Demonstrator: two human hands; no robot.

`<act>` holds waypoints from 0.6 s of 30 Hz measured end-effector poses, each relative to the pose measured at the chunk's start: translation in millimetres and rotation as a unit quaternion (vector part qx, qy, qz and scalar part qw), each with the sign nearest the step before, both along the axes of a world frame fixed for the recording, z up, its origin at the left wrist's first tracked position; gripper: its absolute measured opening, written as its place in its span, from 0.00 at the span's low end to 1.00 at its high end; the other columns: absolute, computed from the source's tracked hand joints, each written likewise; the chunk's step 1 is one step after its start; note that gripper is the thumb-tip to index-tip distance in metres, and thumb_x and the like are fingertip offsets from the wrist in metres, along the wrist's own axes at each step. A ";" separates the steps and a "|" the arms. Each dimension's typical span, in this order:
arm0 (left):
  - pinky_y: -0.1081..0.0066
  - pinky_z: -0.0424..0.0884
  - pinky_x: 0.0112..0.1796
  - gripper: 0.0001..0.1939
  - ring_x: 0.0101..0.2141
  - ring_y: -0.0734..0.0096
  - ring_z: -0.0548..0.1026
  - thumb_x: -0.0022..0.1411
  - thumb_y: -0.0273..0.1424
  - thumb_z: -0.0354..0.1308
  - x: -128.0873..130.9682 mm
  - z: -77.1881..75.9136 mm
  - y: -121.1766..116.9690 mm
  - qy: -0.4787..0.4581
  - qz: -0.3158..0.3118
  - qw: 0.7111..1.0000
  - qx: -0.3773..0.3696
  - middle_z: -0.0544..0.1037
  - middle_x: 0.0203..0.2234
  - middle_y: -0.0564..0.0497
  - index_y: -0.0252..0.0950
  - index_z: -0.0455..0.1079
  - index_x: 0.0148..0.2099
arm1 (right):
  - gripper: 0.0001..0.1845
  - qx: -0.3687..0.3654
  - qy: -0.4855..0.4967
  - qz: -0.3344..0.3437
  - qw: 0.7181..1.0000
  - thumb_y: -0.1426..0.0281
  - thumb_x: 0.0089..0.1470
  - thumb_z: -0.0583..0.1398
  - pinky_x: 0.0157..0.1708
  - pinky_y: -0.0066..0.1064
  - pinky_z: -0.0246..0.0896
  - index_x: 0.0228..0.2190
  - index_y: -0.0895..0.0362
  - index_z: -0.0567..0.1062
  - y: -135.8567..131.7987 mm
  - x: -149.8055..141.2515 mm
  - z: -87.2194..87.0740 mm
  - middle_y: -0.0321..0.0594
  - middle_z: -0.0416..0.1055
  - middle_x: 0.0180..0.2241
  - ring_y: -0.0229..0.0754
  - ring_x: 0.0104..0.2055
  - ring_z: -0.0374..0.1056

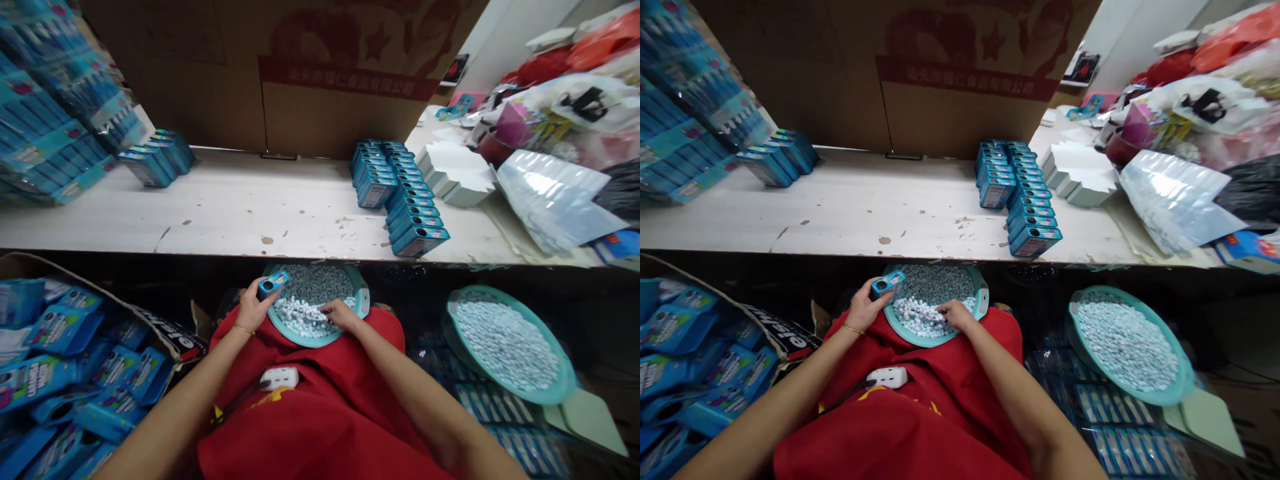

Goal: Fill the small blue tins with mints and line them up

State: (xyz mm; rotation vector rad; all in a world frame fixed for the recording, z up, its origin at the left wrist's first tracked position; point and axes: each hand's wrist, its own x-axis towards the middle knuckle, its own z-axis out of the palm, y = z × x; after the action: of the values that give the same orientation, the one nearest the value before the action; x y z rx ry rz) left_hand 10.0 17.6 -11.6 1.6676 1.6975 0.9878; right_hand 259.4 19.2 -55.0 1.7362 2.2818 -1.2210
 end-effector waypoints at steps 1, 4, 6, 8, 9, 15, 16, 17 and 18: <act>0.68 0.65 0.38 0.23 0.33 0.68 0.70 0.47 0.39 0.56 -0.8 -1.2 0.5 0.001 0.002 1.000 0.002 0.73 0.33 0.49 0.35 0.62 0.45 | 0.22 -0.016 0.028 -0.022 0.999 0.78 0.42 0.50 0.27 0.23 0.58 0.39 0.58 0.73 -0.3 5.1 8.3 0.37 0.74 0.30 0.35 0.28 0.66; 0.67 0.65 0.40 0.21 0.35 0.68 0.70 0.48 0.37 0.55 1.2 -4.5 2.1 -0.007 -0.006 1.000 0.010 0.72 0.34 0.49 0.35 0.62 0.45 | 0.20 -0.083 0.134 -0.106 0.982 0.75 0.42 0.51 0.20 0.22 0.55 0.39 0.62 0.73 0.9 15.6 43.6 0.37 0.71 0.22 0.32 0.19 0.60; 0.66 0.64 0.41 0.19 0.37 0.67 0.70 0.49 0.34 0.54 6.6 -6.4 2.6 -0.020 -0.028 0.999 0.020 0.71 0.36 0.48 0.35 0.61 0.45 | 0.21 -0.096 0.172 -0.126 0.972 0.74 0.42 0.51 0.19 0.21 0.54 0.39 0.62 0.73 4.6 17.6 71.1 0.37 0.70 0.21 0.30 0.18 0.58; 0.66 0.64 0.43 0.18 0.40 0.66 0.69 0.50 0.31 0.53 14.0 -8.1 2.4 -0.022 -0.056 0.998 0.031 0.70 0.38 0.47 0.35 0.61 0.45 | 0.21 -0.067 0.160 -0.102 0.980 0.74 0.43 0.50 0.20 0.21 0.54 0.40 0.61 0.73 10.3 14.9 97.1 0.37 0.71 0.23 0.31 0.19 0.58; 0.66 0.63 0.43 0.18 0.41 0.66 0.68 0.49 0.30 0.53 17.8 -8.8 2.0 -0.018 -0.068 0.997 0.036 0.70 0.39 0.47 0.35 0.62 0.45 | 0.21 -0.042 0.138 -0.077 0.987 0.75 0.43 0.50 0.21 0.21 0.54 0.40 0.60 0.73 13.3 11.9 108.8 0.37 0.71 0.23 0.31 0.20 0.59; 0.64 0.63 0.44 0.19 0.42 0.64 0.67 0.48 0.26 0.52 29.1 -13.2 -2.8 0.014 -0.093 0.995 0.046 0.69 0.39 0.46 0.35 0.62 0.46 | 0.20 0.121 -0.108 0.100 0.982 0.78 0.40 0.50 0.31 0.24 0.54 0.33 0.54 0.76 24.9 -19.7 162.1 0.41 0.73 0.30 0.38 0.34 0.66; 0.64 0.63 0.44 0.19 0.42 0.64 0.67 0.48 0.25 0.52 29.0 -13.7 -3.5 0.019 -0.094 0.994 0.044 0.69 0.39 0.46 0.35 0.62 0.46 | 0.19 0.129 -0.149 0.115 0.974 0.78 0.40 0.50 0.32 0.25 0.55 0.32 0.55 0.76 25.4 -25.9 168.1 0.43 0.73 0.31 0.40 0.35 0.66; 0.64 0.63 0.44 0.19 0.42 0.64 0.67 0.48 0.25 0.52 28.7 -14.1 -4.1 0.022 -0.095 0.994 0.043 0.69 0.39 0.46 0.35 0.62 0.46 | 0.18 0.134 -0.181 0.126 0.966 0.77 0.41 0.50 0.33 0.26 0.56 0.32 0.56 0.75 25.7 -32.1 173.3 0.45 0.73 0.32 0.42 0.36 0.66; 0.64 0.63 0.44 0.19 0.42 0.64 0.67 0.48 0.25 0.52 28.5 -14.4 -4.5 0.024 -0.097 0.994 0.041 0.69 0.39 0.46 0.34 0.62 0.46 | 0.17 0.139 -0.204 0.137 0.959 0.76 0.41 0.50 0.33 0.28 0.56 0.32 0.57 0.75 26.0 -38.2 177.5 0.47 0.72 0.33 0.43 0.36 0.67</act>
State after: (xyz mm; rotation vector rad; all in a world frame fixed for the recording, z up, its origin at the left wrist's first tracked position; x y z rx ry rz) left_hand 38.5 13.1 -26.0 1.8833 1.5096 0.9417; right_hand 221.2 45.2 122.5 1.4913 2.4033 -0.4604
